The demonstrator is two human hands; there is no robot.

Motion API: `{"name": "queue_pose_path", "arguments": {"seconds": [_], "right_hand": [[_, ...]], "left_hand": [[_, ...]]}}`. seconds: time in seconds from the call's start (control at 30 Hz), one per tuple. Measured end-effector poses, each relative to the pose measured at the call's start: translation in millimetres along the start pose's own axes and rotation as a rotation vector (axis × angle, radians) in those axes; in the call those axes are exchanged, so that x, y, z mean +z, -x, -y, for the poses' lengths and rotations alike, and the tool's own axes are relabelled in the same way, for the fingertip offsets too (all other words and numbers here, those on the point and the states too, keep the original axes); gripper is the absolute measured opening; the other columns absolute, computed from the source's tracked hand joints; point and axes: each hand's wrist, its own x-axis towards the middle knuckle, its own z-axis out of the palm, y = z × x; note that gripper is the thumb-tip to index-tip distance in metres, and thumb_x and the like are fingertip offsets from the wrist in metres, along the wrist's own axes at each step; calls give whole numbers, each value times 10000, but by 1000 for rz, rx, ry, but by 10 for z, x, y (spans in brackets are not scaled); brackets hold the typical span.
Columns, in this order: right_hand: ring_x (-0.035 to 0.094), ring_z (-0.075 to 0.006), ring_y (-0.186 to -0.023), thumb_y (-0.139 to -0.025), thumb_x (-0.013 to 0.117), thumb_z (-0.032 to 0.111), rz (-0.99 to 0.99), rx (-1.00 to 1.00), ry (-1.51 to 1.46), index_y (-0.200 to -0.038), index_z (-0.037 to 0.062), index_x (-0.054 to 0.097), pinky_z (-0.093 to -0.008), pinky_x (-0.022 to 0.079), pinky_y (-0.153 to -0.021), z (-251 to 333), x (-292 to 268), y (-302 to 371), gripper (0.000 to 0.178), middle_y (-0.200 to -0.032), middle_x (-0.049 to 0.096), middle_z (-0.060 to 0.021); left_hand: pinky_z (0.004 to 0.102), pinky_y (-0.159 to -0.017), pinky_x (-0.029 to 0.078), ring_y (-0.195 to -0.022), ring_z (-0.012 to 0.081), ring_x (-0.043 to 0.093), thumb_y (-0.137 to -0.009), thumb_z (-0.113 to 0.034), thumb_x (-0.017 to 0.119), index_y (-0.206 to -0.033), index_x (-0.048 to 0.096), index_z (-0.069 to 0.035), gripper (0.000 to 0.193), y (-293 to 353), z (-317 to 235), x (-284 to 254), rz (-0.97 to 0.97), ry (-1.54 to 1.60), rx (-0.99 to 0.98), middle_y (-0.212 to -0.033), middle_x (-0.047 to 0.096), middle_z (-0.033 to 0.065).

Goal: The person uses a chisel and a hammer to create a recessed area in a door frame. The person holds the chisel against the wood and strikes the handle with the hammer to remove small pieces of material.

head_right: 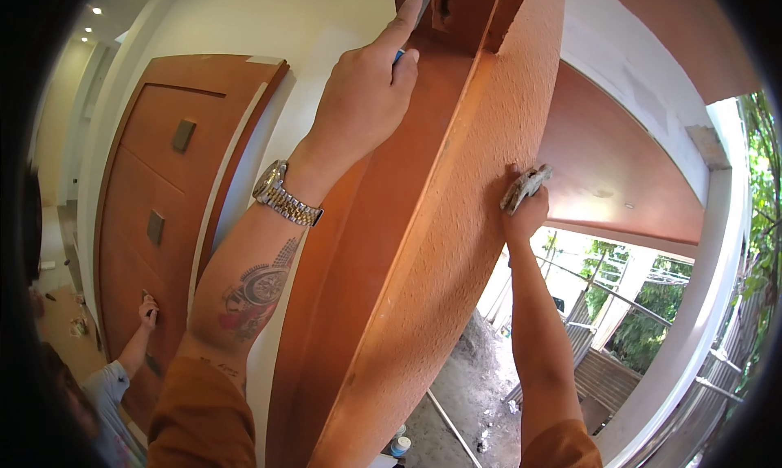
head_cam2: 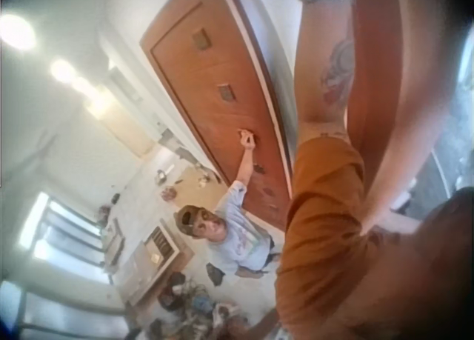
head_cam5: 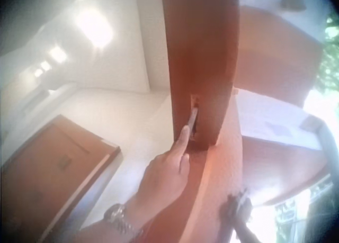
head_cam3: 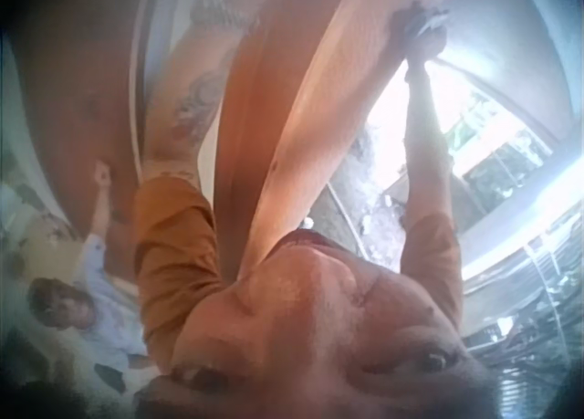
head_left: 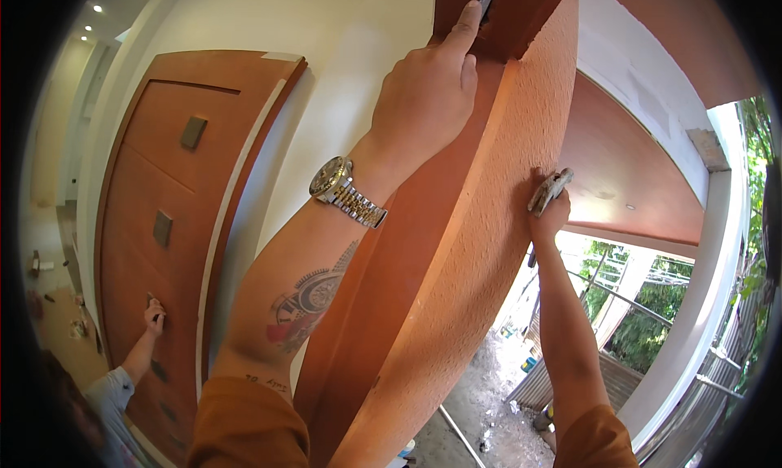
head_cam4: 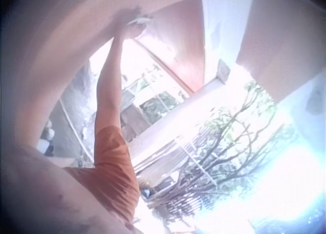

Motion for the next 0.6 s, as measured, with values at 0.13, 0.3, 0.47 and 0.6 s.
{"name": "queue_pose_path", "arguments": {"seconds": [0.13,0.3,0.47,0.6], "right_hand": [[669,-457,-883,-924,676,631,8,31,38,-878,-21,659,-499,508,-815,6,-7,-16,653,-890,692,-228],[679,-454,-876,-908,685,650,-6,27,13,-877,-11,657,-499,513,-819,15,-22,-6,662,-877,701,-236],[677,-455,-877,-907,689,644,-12,18,4,-873,-10,656,-497,513,-818,-53,39,-14,656,-881,699,-238],[674,-456,-883,-907,692,639,-18,-5,4,-874,-8,658,-496,512,-821,-44,7,-21,649,-887,697,-242]], "left_hand": [[488,-634,577,-669,366,693,-1007,-158,532,-1537,415,-38,556,-122,-76,-139,152,-46,-46,-759,679,187],[456,-656,570,-663,337,679,-1026,-155,516,-1565,384,-33,568,-267,-67,-234,120,-126,6,-753,668,193],[454,-728,565,-710,329,664,-1028,-152,524,-1597,358,-81,598,-314,-162,-507,236,-199,-19,-783,656,188],[414,-639,548,-671,285,641,-1029,-134,513,-1593,353,-51,592,-469,-82,-638,316,-482,112,-771,642,177]]}}
